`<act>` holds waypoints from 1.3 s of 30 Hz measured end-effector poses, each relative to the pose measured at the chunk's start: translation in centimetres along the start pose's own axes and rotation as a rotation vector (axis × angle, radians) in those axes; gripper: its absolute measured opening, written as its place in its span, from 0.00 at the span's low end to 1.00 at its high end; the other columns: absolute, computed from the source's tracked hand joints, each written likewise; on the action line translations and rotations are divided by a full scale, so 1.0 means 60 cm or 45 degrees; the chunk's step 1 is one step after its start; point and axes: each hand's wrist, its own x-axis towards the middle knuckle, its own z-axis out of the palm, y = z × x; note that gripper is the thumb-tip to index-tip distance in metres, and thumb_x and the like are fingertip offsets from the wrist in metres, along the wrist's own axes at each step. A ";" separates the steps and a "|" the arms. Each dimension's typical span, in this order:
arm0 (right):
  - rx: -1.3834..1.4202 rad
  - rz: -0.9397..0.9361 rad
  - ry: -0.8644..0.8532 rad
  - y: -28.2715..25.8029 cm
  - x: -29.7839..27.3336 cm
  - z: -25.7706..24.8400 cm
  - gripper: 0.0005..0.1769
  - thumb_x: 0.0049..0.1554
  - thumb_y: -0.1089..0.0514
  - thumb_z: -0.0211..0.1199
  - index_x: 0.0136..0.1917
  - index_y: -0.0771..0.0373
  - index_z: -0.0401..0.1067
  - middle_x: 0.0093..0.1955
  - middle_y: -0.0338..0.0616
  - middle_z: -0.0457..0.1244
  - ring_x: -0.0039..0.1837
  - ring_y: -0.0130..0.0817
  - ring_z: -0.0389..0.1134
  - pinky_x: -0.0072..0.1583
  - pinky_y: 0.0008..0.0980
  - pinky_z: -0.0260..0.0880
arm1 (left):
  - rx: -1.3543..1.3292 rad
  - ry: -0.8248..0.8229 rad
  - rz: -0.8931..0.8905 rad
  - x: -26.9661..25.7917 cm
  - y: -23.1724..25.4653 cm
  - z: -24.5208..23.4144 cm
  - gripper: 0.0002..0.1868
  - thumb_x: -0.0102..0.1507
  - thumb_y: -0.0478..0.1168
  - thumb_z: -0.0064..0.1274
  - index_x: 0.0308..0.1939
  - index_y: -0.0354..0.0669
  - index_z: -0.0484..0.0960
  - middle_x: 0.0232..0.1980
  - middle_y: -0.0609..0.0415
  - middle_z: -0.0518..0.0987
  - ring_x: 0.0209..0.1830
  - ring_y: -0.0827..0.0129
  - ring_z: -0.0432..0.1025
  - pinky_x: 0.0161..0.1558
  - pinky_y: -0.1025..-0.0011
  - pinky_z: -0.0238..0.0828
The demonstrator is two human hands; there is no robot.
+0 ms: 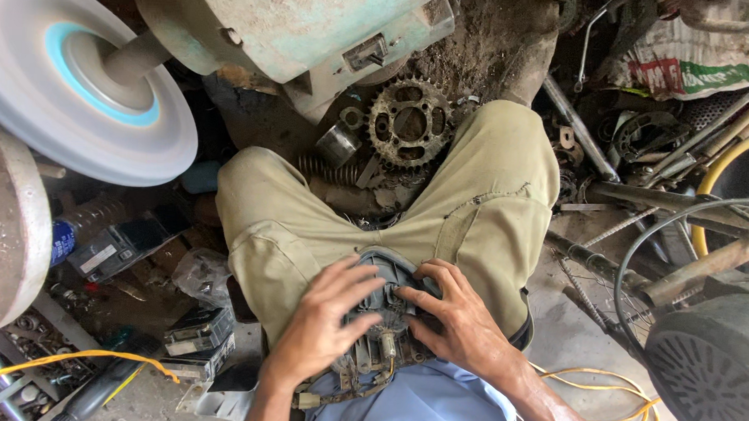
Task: The person holds a small metal component against a spinning grinding wheel and then works on the wiring and interior of a larger motor assembly by hand.
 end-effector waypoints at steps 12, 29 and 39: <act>0.179 0.065 -0.078 -0.001 -0.014 -0.005 0.28 0.56 0.57 0.67 0.70 0.55 0.71 0.68 0.56 0.55 0.73 0.53 0.56 0.72 0.50 0.59 | 0.229 0.136 0.210 0.025 0.032 0.023 0.17 0.59 0.38 0.65 0.51 0.39 0.83 0.55 0.53 0.82 0.60 0.58 0.71 0.67 0.54 0.62; 0.075 -0.022 0.078 -0.001 -0.016 0.003 0.16 0.62 0.50 0.64 0.60 0.57 0.71 0.65 0.55 0.58 0.69 0.55 0.60 0.69 0.49 0.63 | 0.241 0.031 0.185 0.018 0.040 0.012 0.19 0.63 0.36 0.57 0.58 0.37 0.81 0.60 0.52 0.80 0.63 0.56 0.67 0.67 0.55 0.61; -0.043 -0.033 0.050 0.003 -0.012 0.010 0.20 0.62 0.49 0.62 0.66 0.53 0.71 0.64 0.54 0.58 0.68 0.54 0.60 0.69 0.49 0.64 | 0.108 -0.236 0.104 0.012 0.018 -0.003 0.25 0.63 0.31 0.52 0.66 0.39 0.75 0.71 0.49 0.69 0.76 0.53 0.55 0.72 0.52 0.53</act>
